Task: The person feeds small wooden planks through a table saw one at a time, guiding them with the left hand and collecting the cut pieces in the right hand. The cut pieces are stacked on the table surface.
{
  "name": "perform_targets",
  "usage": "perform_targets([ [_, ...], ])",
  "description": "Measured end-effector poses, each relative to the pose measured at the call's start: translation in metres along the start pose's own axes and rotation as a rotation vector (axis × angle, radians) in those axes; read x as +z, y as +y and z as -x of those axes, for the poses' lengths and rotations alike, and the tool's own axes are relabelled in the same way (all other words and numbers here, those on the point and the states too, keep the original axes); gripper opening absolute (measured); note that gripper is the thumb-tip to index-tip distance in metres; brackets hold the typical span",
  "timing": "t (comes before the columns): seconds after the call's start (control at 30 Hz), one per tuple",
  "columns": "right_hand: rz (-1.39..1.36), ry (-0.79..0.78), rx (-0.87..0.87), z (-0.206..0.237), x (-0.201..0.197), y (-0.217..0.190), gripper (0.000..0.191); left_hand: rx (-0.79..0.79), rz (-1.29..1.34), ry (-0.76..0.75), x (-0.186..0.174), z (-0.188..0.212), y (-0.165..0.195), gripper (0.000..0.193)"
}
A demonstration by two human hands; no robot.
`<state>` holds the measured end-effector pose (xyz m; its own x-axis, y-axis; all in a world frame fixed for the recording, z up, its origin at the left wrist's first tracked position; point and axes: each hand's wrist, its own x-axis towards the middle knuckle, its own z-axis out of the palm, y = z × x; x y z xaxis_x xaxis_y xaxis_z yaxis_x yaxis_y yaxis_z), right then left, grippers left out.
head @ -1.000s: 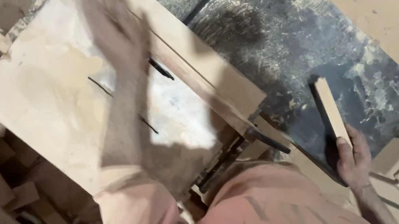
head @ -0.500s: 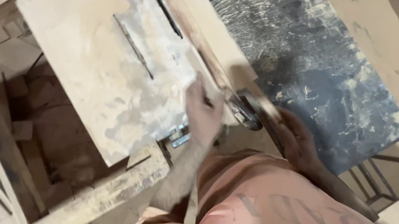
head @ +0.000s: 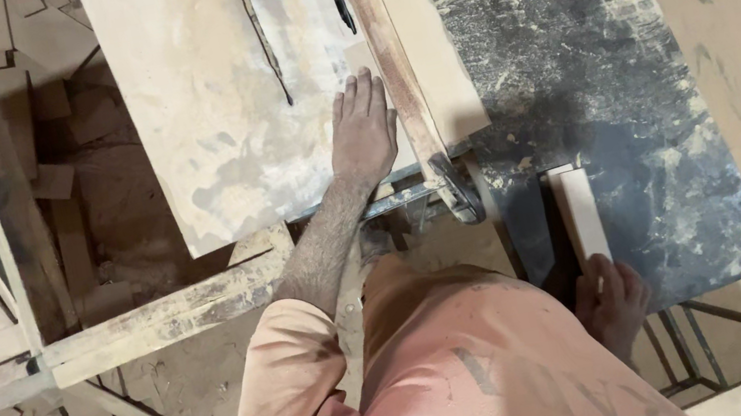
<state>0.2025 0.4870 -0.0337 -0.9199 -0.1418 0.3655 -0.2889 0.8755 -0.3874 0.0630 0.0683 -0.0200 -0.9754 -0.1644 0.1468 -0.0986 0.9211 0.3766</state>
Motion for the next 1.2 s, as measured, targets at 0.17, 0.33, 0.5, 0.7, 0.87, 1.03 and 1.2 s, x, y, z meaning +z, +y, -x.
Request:
perform_targets([
  [0.17,0.053,0.002,-0.054,-0.008,0.004,-0.003,0.035,-0.004,-0.032,-0.032,0.001,-0.024,-0.013,0.059],
  [0.33,0.048,-0.133,0.188,-0.012,-0.015,-0.039,0.031,0.016,-0.046,-0.014,-0.003,-0.065,-0.036,0.058],
  [0.5,0.105,-0.195,0.093,-0.035,-0.017,-0.042,0.025,0.018,-0.071,-0.06,-0.004,-0.096,-0.056,0.058],
  [0.7,0.014,-0.178,-0.004,-0.042,-0.007,-0.021,0.041,0.029,-0.085,-0.062,-0.006,-0.134,-0.078,0.058],
  [0.87,0.047,-0.132,-0.031,-0.031,-0.003,-0.02,0.045,0.009,-0.088,-0.084,-0.02,-0.172,-0.092,0.057],
  [1.03,0.139,-0.054,-0.057,-0.025,0.003,-0.021,0.046,0.025,-0.106,-0.053,-0.042,-0.216,-0.104,0.057],
  [1.2,0.124,-0.081,0.034,-0.024,0.005,-0.02,0.046,0.094,-0.096,0.081,-0.066,-0.264,-0.119,0.051],
])
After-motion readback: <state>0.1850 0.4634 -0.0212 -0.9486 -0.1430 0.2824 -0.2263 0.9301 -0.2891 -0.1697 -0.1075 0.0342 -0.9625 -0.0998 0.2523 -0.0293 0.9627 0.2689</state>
